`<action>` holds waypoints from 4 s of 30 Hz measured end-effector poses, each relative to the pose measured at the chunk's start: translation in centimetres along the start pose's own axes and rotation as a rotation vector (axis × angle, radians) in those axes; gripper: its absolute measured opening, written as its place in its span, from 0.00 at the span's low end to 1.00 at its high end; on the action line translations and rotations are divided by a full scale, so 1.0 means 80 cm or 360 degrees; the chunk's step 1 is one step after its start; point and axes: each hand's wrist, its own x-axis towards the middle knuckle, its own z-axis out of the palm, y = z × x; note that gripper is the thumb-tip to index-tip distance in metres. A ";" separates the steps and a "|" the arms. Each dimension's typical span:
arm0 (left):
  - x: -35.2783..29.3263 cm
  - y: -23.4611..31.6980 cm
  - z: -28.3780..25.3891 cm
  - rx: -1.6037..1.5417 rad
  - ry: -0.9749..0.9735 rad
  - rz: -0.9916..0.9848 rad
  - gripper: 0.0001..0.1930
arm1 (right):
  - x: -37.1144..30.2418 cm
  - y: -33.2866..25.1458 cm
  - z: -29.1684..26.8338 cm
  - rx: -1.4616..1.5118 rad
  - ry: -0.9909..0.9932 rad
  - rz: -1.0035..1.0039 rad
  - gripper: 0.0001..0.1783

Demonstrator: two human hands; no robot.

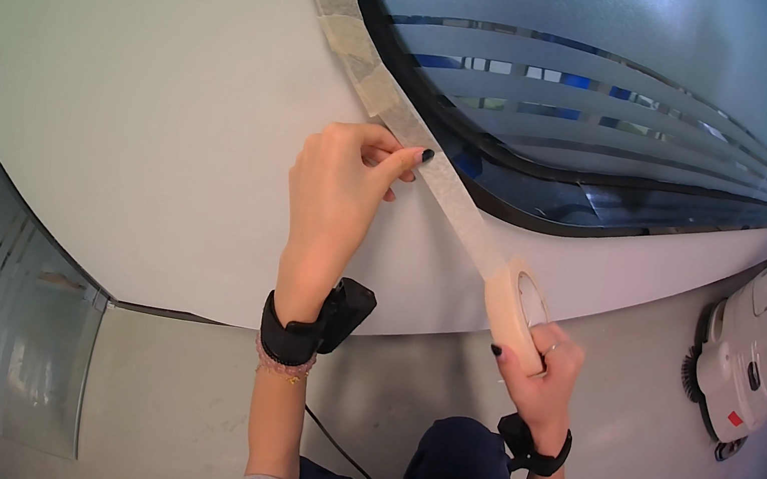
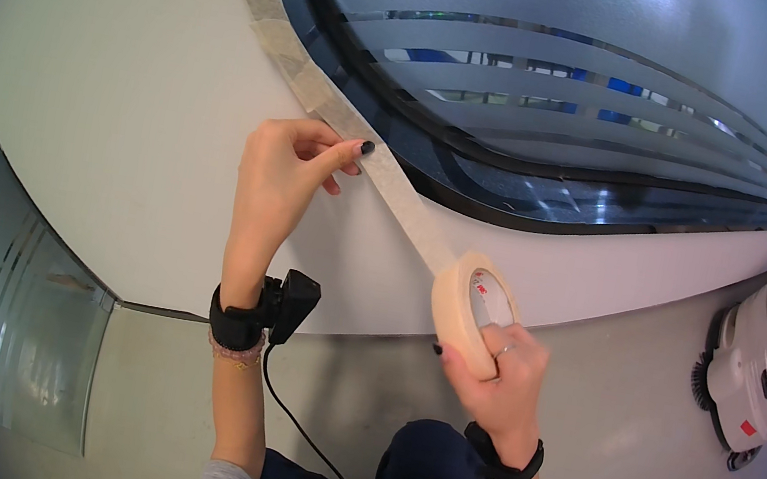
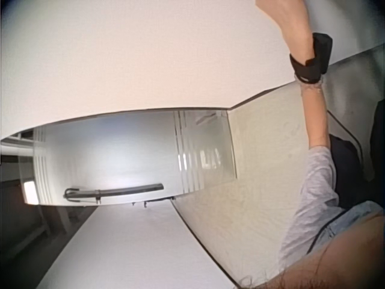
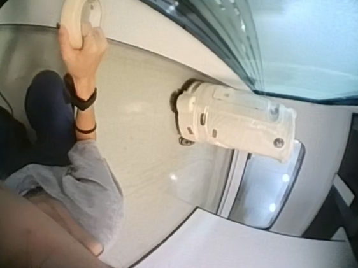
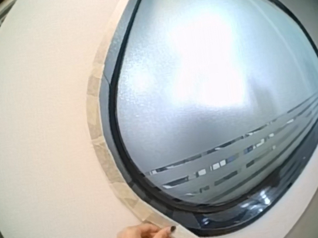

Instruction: Apply masking tape to the edge of a curved window frame or panel.

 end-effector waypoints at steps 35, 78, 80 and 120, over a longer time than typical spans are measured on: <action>0.003 0.001 0.015 0.0300 0.0217 0.0200 0.19 | 0.117 -0.003 0.068 0.0825 -0.0304 -0.0003 0.19; 0.002 0.007 0.029 0.0234 0.0267 0.0105 0.18 | 0.153 -0.026 0.091 -0.0689 0.0531 -0.0958 0.07; 0.001 0.006 0.032 0.0230 0.0312 0.0116 0.18 | 0.153 -0.025 0.092 -0.0744 0.0529 -0.1003 0.06; 0.007 -0.003 0.026 -0.0034 0.0169 -0.0096 0.16 | 0.152 -0.004 0.081 0.0491 0.0080 -0.0153 0.08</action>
